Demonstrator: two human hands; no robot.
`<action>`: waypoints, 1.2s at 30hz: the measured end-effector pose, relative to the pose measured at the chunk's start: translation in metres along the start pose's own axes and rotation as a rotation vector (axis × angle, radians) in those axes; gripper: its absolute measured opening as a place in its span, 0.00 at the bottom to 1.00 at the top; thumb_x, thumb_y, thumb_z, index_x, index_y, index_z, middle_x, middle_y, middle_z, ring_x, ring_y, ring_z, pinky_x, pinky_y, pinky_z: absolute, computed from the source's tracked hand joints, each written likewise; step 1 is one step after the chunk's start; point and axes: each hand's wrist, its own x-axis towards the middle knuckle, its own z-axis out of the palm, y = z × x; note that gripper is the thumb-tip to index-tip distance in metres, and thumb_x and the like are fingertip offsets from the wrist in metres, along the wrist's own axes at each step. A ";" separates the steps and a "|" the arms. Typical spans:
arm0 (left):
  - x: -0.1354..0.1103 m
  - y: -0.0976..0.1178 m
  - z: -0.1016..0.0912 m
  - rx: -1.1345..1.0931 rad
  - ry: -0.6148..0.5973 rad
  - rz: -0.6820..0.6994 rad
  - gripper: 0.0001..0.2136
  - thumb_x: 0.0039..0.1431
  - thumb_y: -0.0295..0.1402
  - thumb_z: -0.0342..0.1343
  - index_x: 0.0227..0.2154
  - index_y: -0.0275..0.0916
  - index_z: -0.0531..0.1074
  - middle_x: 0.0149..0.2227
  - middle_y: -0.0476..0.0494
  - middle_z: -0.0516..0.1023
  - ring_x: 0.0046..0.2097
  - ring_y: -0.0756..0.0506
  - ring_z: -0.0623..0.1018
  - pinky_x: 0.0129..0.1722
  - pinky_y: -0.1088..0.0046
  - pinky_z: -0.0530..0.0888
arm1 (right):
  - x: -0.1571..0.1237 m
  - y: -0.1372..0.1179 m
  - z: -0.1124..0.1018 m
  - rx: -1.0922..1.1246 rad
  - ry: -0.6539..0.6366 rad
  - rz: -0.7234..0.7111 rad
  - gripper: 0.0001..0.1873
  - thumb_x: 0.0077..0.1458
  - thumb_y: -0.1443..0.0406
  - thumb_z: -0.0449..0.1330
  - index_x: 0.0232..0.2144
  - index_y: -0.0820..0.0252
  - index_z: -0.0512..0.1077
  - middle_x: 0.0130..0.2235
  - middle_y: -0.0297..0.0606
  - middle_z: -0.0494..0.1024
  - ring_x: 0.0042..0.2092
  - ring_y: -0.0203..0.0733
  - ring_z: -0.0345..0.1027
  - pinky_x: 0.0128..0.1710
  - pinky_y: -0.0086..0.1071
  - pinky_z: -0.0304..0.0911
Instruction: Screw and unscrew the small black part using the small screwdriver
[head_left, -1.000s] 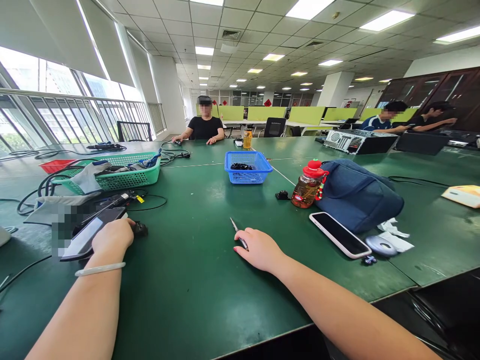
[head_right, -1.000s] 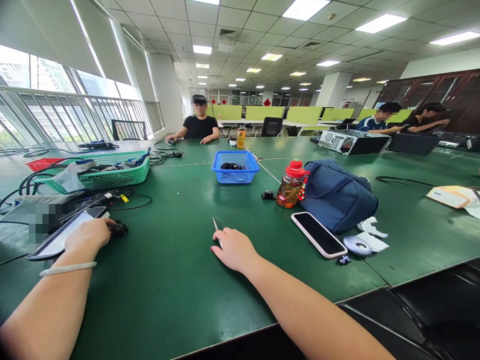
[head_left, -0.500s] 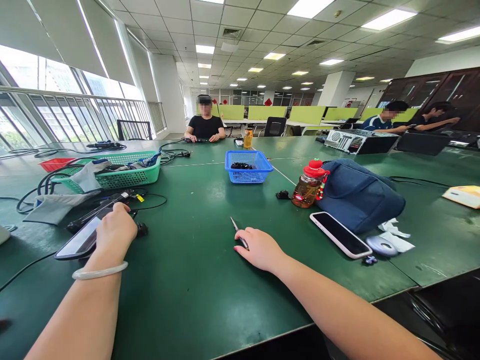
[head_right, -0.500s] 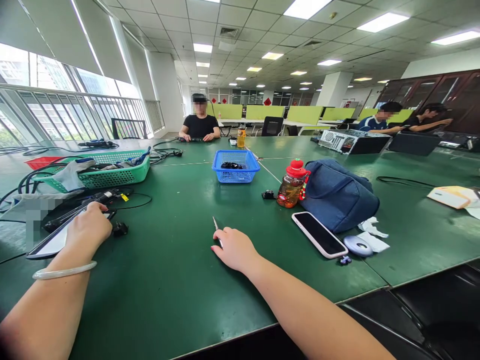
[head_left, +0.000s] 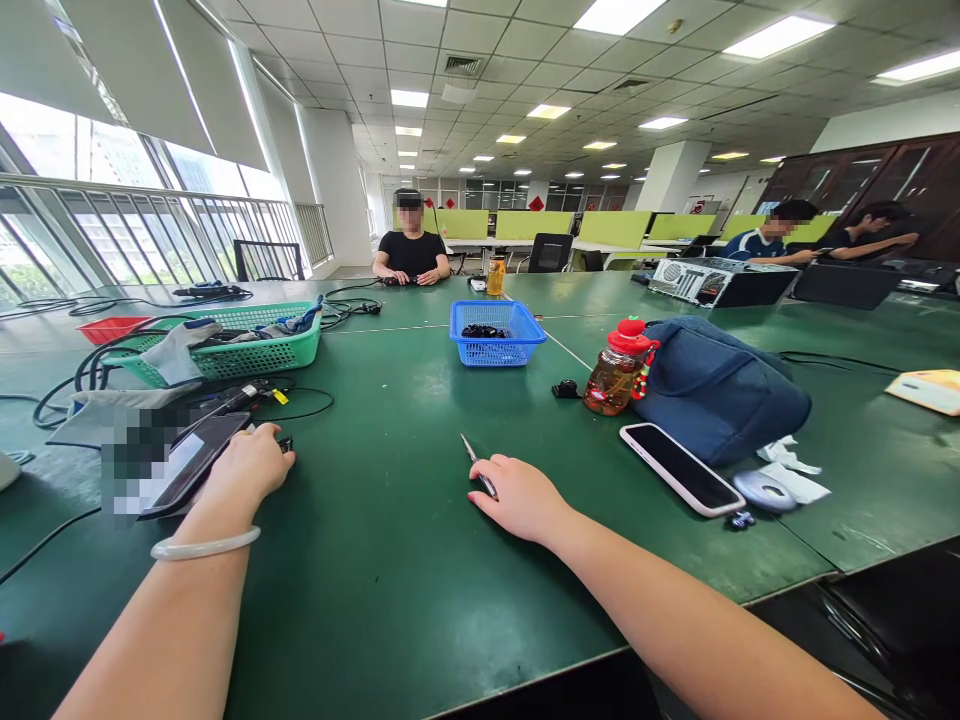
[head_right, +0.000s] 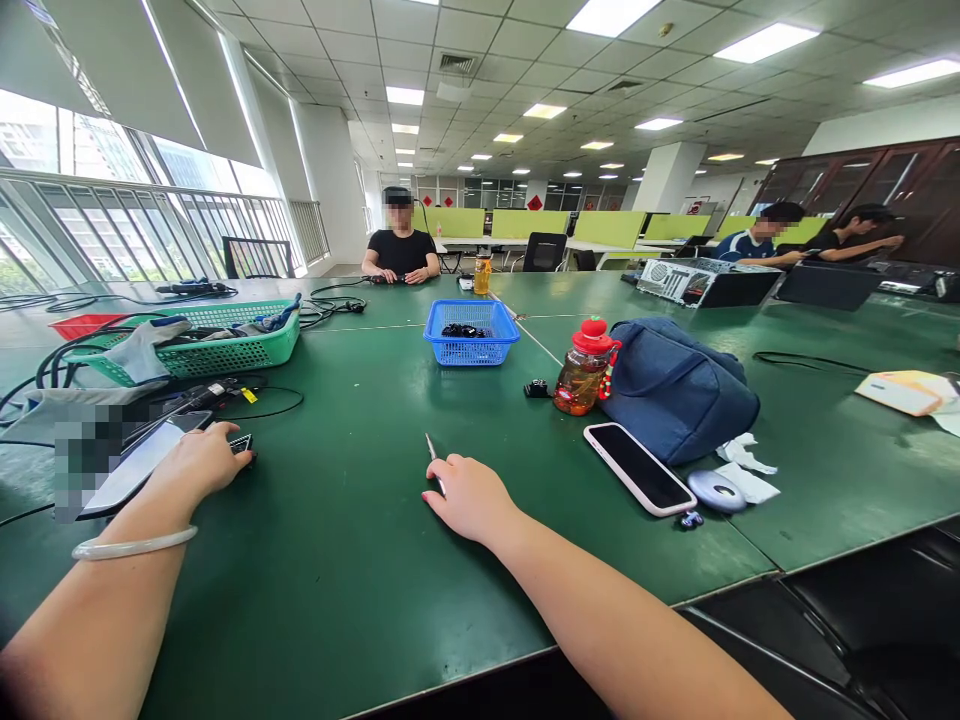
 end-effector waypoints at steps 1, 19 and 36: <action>0.003 -0.001 0.003 0.016 -0.015 0.007 0.26 0.58 0.38 0.52 0.58 0.31 0.66 0.53 0.24 0.74 0.54 0.33 0.75 0.50 0.57 0.72 | 0.000 0.000 0.000 0.001 0.000 -0.002 0.14 0.60 0.57 0.57 0.46 0.54 0.73 0.42 0.38 0.76 0.42 0.43 0.70 0.38 0.32 0.61; 0.013 -0.006 0.020 0.038 -0.001 0.106 0.26 0.56 0.35 0.51 0.58 0.37 0.70 0.48 0.30 0.79 0.51 0.34 0.77 0.50 0.58 0.72 | -0.001 -0.002 -0.001 -0.005 -0.003 0.001 0.14 0.61 0.57 0.58 0.46 0.54 0.73 0.42 0.38 0.76 0.42 0.42 0.70 0.37 0.32 0.60; 0.021 -0.018 0.026 -0.126 -0.019 -0.125 0.35 0.51 0.29 0.48 0.65 0.34 0.57 0.59 0.19 0.65 0.58 0.30 0.70 0.52 0.54 0.69 | -0.001 -0.001 -0.002 0.012 -0.004 0.010 0.14 0.60 0.58 0.58 0.47 0.54 0.73 0.42 0.38 0.76 0.42 0.42 0.70 0.38 0.32 0.61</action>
